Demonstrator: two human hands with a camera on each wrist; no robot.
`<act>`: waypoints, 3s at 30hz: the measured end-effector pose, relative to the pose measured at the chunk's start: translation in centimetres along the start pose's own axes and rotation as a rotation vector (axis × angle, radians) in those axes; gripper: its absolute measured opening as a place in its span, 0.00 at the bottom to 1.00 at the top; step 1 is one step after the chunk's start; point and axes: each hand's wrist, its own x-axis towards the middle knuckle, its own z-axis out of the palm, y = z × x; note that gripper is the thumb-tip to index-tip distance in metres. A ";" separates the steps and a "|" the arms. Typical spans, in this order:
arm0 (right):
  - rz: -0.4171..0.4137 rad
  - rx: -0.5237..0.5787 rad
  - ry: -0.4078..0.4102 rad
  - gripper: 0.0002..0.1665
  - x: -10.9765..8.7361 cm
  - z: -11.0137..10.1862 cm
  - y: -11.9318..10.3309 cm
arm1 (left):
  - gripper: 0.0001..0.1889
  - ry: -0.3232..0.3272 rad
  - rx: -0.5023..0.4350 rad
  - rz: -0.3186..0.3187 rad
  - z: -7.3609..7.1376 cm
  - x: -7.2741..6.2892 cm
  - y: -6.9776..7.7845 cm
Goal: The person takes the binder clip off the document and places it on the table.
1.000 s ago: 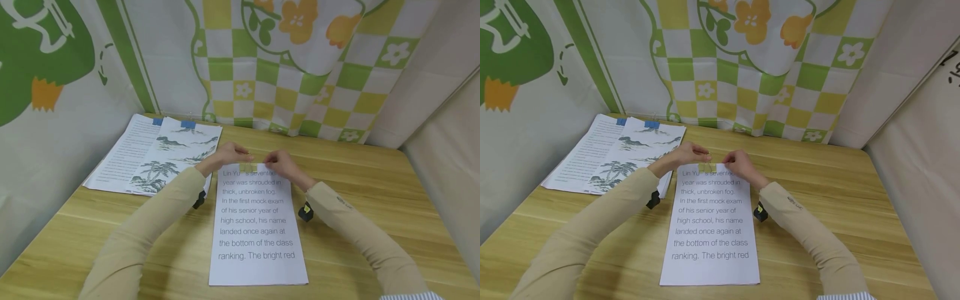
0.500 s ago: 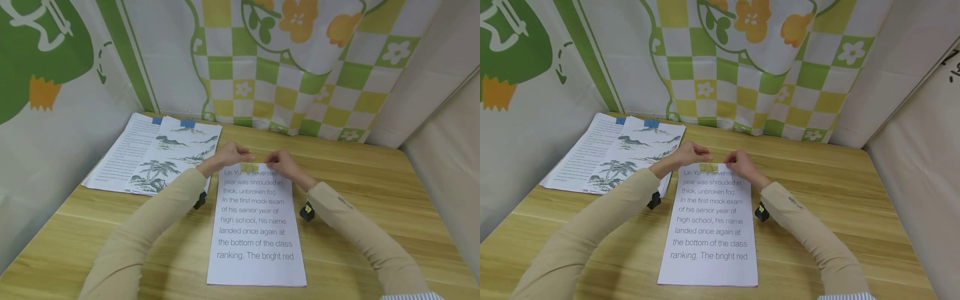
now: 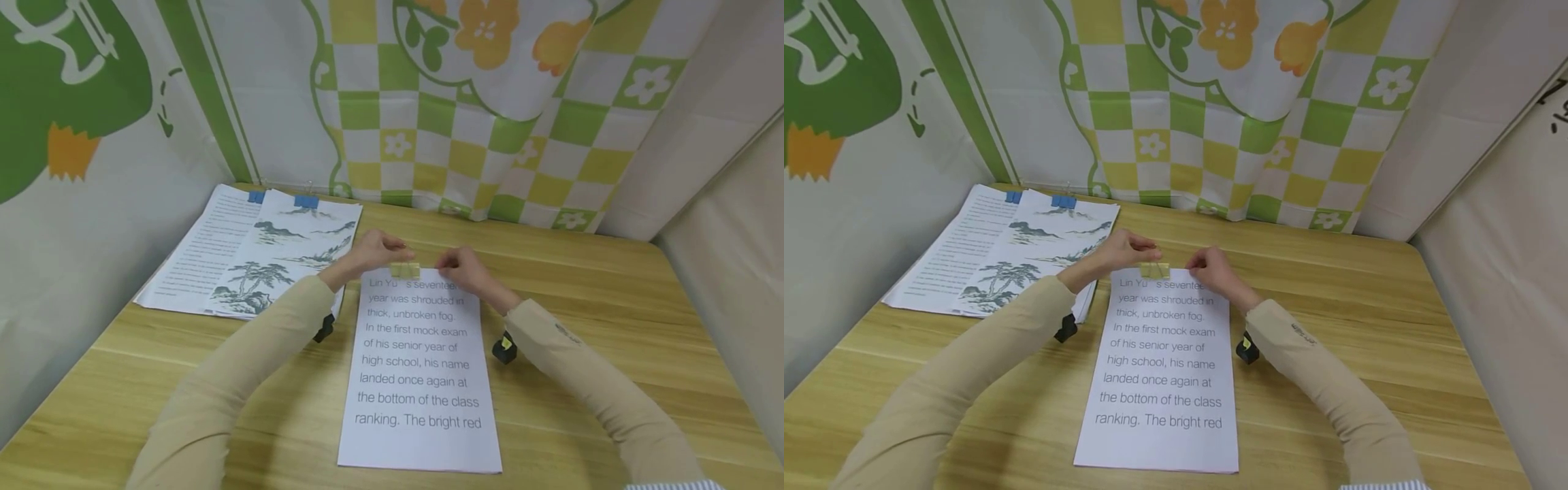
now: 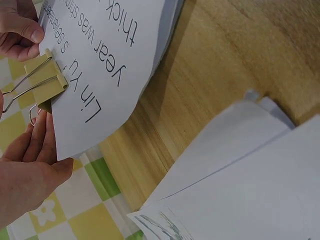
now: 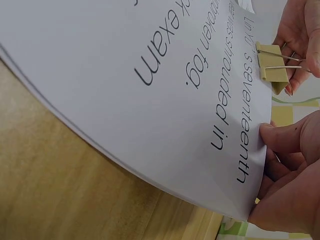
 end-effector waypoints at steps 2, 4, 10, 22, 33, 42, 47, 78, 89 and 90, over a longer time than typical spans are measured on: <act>-0.002 0.004 0.007 0.06 -0.2 -0.1 0.3 | 0.29 0.000 -0.015 -0.002 0.0 0.2 -0.2; -0.001 0.004 0.014 0.06 -0.4 -0.2 0.5 | 0.30 -0.001 -0.026 -0.002 -0.1 0.2 -0.3; 0.065 -0.032 0.024 0.07 -0.9 -0.7 1.2 | 0.30 -0.002 -0.076 -0.019 -0.5 0.5 -0.5; 0.112 -0.039 -0.006 0.08 -2.3 -1.1 1.7 | 0.31 0.045 -0.090 -0.070 -1.2 1.9 -0.9; 0.134 -0.053 -0.019 0.09 -2.5 -0.4 1.7 | 0.28 0.063 -0.006 -0.034 0.0 2.8 -2.6; 0.152 -0.037 -0.018 0.09 -2.7 -0.5 2.2 | 0.17 0.130 0.197 0.033 0.7 3.5 -2.2; 0.165 -0.043 -0.015 0.10 -2.6 -0.7 2.4 | 0.17 0.157 0.233 0.046 1.1 3.7 -1.7; 0.219 -0.217 0.053 0.12 -6.3 -7.7 9.1 | 0.10 0.203 0.266 0.069 1.1 3.0 -1.0; 0.255 -0.223 0.067 0.13 -8.4 -10.4 11.1 | 0.10 0.210 0.252 0.067 1.3 2.9 -0.7; 0.259 -0.222 0.067 0.13 -8.6 -10.7 11.2 | 0.10 0.211 0.249 0.067 1.3 2.9 -0.7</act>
